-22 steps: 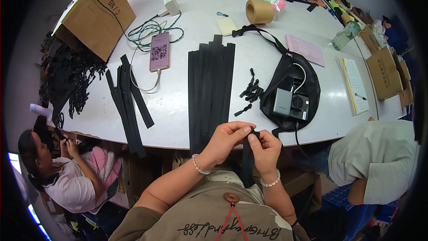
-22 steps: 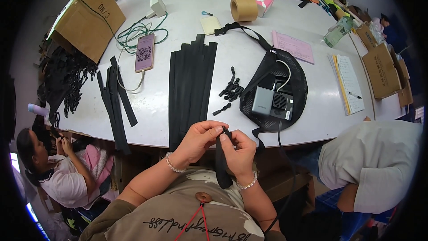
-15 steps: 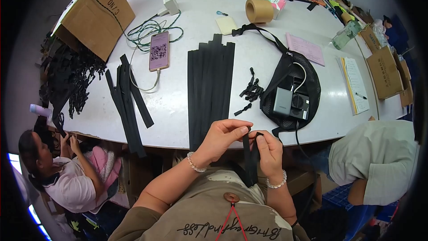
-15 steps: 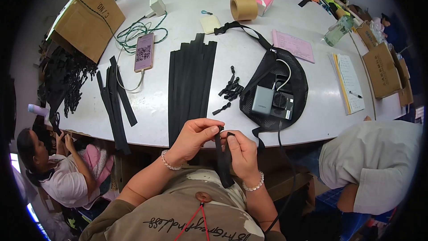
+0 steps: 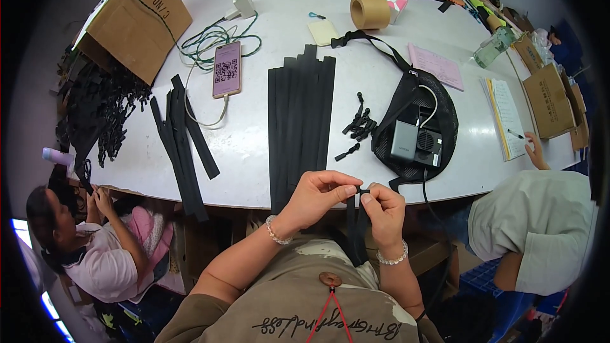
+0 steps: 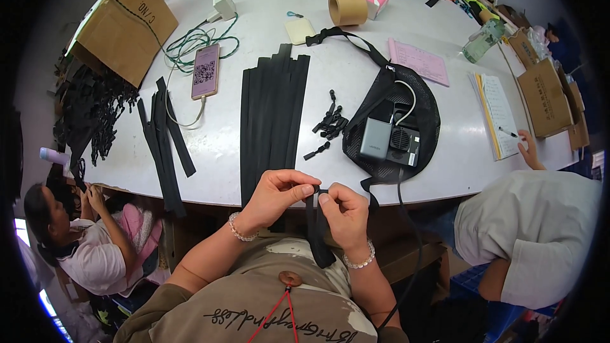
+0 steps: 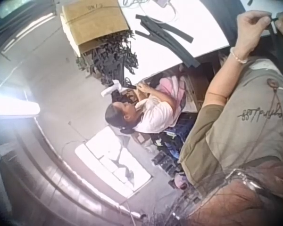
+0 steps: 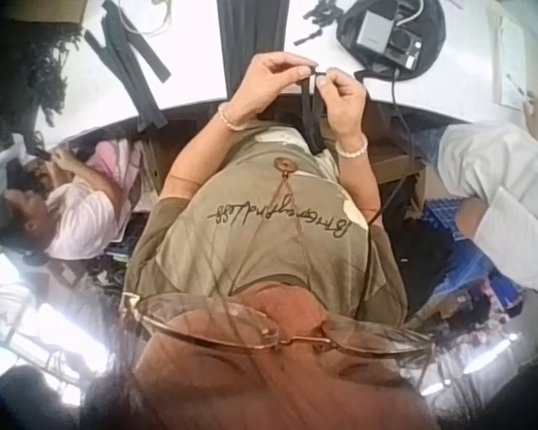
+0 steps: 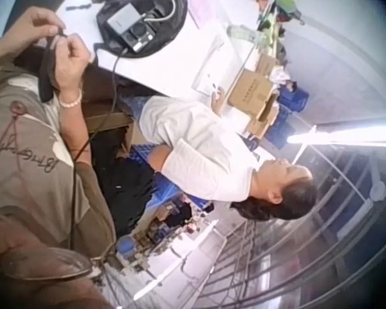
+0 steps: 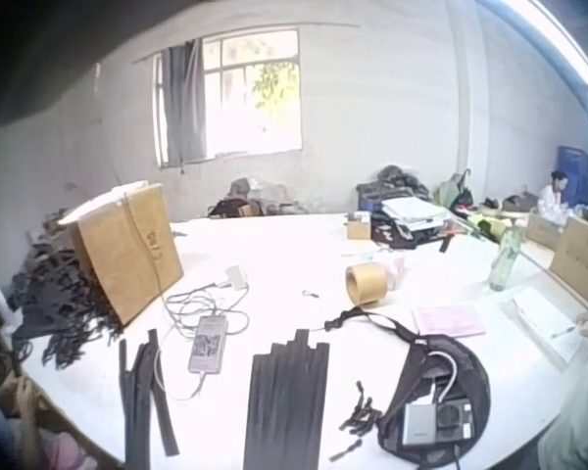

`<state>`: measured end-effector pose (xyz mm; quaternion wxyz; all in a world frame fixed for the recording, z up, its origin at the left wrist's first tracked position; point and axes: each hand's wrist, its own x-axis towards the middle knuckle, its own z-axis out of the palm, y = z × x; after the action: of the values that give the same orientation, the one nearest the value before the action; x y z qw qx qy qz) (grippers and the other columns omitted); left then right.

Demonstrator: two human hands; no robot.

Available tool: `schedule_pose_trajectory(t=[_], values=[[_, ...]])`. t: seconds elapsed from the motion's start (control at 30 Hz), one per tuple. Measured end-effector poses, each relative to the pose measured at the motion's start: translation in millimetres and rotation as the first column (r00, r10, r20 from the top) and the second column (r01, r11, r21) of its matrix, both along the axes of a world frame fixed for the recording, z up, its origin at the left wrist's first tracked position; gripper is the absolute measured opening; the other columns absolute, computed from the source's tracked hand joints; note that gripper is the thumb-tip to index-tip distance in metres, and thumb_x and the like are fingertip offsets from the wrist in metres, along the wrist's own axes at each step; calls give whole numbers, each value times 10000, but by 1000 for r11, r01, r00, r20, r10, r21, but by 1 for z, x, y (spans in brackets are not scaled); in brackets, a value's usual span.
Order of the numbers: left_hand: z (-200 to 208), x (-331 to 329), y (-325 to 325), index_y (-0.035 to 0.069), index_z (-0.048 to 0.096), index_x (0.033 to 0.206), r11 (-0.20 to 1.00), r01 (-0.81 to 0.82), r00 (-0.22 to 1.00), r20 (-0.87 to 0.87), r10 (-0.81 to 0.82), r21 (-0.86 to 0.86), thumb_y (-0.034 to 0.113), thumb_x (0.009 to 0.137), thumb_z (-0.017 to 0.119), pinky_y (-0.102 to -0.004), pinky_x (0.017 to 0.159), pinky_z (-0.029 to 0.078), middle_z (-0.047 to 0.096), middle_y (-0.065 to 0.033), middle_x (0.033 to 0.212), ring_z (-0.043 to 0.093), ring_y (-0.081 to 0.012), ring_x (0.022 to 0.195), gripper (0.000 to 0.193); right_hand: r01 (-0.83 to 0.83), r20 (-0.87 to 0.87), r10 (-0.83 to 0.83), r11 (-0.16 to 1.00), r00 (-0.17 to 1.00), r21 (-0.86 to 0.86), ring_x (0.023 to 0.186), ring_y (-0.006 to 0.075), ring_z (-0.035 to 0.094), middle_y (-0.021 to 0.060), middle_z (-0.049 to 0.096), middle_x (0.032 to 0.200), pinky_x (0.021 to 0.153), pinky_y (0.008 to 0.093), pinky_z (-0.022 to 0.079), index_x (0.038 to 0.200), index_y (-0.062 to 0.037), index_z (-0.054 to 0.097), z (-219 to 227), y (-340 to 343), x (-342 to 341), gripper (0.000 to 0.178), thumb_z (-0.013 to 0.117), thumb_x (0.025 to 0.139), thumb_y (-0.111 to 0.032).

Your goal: Attaching plastic buckles or clips to black fabric straps on a work table.

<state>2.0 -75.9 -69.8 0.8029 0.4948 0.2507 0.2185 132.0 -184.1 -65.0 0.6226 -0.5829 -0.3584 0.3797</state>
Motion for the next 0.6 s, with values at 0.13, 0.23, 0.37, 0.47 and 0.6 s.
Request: schedule_pose_trajectory(t=[0.13,0.23,0.37,0.47,0.6], values=[[2,-1,0,4,669,1003,999,26,999,-20,-27,-24,80,861,639,-214,693,512,663,-47,894,593,-78,773,164,-45,5,45,999,999,22,572,24,338,-50,418,603,494,208,266,657,-7,474,-4,0,2,196,558,834,-2],[0,-1,0,6,667,1006,998,45,998,-33,-47,-48,86,863,638,-214,694,511,661,-45,895,594,-77,777,166,-65,6,65,995,998,69,562,31,340,-43,422,600,492,212,266,653,-6,473,-5,0,3,189,559,821,10],[-1,-1,-1,8,664,1009,996,56,998,-33,-59,-72,90,865,637,-212,691,508,659,-44,896,589,-74,772,167,-81,48,79,996,996,42,557,38,343,-30,426,601,491,215,268,642,-6,462,-5,0,6,188,557,800,24],[1,0,-2,8,662,1009,994,79,996,-39,-82,-76,91,865,638,-208,691,503,657,-42,895,582,-70,764,169,-104,38,102,993,994,51,555,40,343,-26,420,596,492,215,268,629,-7,447,-6,-2,9,192,556,782,31],[-2,0,-1,4,664,1002,993,84,995,-40,-88,-84,87,863,638,-203,691,497,655,-38,886,577,-66,756,164,-147,55,146,989,988,16,545,41,344,-24,415,590,483,218,270,616,-9,431,-6,0,12,200,555,764,39]])
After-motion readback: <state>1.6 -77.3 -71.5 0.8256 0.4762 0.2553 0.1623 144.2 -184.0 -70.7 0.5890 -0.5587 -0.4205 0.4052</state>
